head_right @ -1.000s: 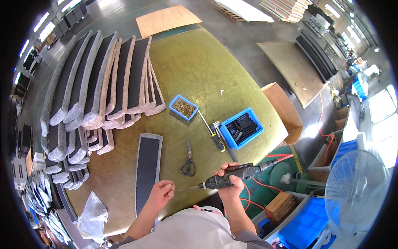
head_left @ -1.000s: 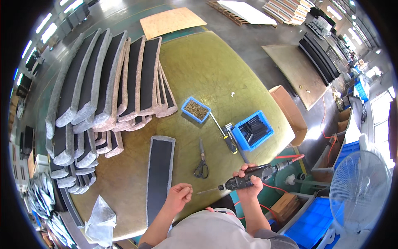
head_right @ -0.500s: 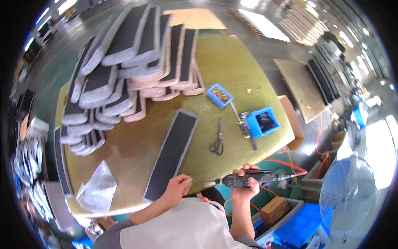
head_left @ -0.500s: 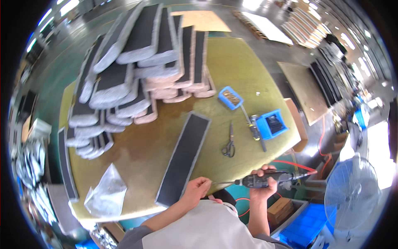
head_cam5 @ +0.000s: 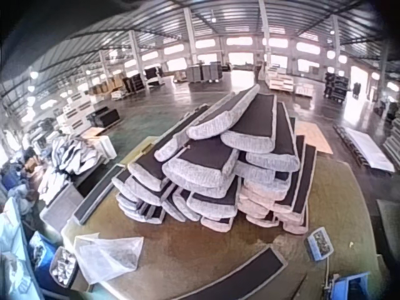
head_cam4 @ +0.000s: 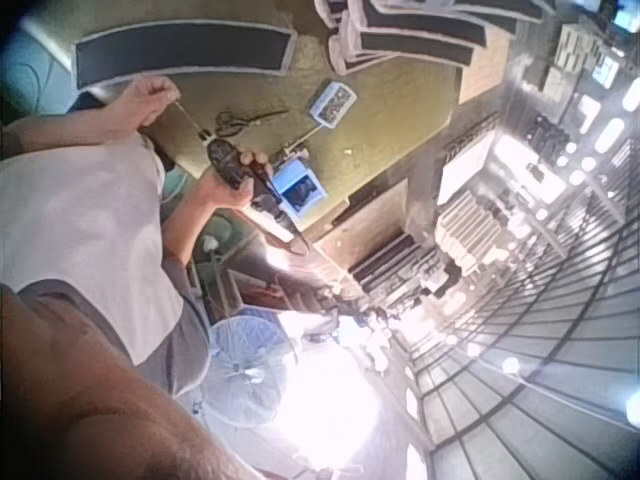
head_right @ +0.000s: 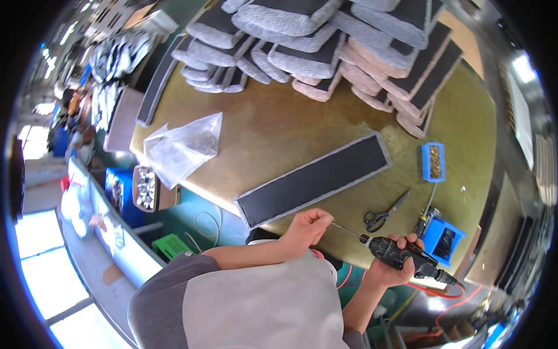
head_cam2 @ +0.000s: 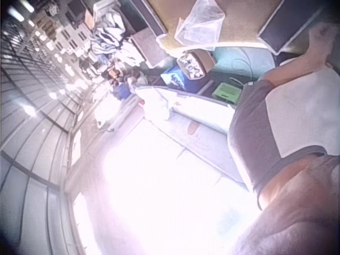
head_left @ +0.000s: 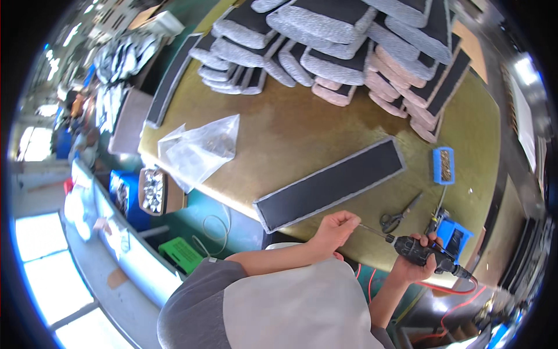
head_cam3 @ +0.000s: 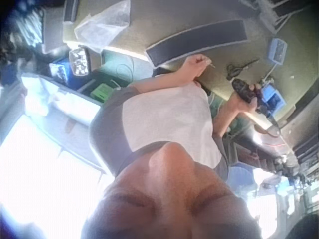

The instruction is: Attaching metal hinges to upholstered furniture panels using an electric screwdriver.

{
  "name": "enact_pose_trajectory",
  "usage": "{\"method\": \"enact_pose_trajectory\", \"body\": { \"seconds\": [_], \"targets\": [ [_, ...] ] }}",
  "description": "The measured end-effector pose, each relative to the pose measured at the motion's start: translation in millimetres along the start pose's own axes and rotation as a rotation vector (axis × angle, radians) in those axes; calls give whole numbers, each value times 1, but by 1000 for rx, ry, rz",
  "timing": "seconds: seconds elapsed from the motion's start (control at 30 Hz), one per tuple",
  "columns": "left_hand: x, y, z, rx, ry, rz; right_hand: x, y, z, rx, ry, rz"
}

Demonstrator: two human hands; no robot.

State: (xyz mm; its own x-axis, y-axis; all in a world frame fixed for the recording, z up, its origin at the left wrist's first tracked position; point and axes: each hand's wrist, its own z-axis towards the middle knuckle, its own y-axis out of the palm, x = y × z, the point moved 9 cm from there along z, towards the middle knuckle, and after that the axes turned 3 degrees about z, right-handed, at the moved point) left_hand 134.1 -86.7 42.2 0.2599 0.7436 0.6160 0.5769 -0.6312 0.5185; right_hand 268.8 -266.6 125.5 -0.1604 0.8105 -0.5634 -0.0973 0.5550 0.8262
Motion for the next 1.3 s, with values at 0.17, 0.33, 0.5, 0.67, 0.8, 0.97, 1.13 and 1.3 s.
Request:
{"method": "enact_pose_trajectory", "body": {
  "seconds": [0.17, 0.33, 0.5, 0.67, 0.8, 0.97, 1.13, 1.3],
  "targets": [
    [-11, 7, 5, 100, -48, -52, 9, -20, 31, -39, 121, 54],
    [-13, 14, -1, 205, -155, -136, 21, -18, 37, -33, 167, 83],
    [-13, -5, 0, 151, -73, -174, 37, -9, 36, -59, 195, 127],
    [9, -89, -55, 264, 6, -134, 29, -21, 24, 6, 170, 86],
    [131, -210, -162, 759, 351, 476, 34, -22, 11, -50, 183, 65],
    [256, -328, -177, 1125, 429, 1706, 55, -5, -9, 10, 214, -2],
    [241, -400, -36, 605, 287, 2344, 70, 21, -23, 24, 258, 38],
    [188, -460, 64, 244, 220, 2388, 77, 49, -40, -83, 254, 35]
  ]
}}
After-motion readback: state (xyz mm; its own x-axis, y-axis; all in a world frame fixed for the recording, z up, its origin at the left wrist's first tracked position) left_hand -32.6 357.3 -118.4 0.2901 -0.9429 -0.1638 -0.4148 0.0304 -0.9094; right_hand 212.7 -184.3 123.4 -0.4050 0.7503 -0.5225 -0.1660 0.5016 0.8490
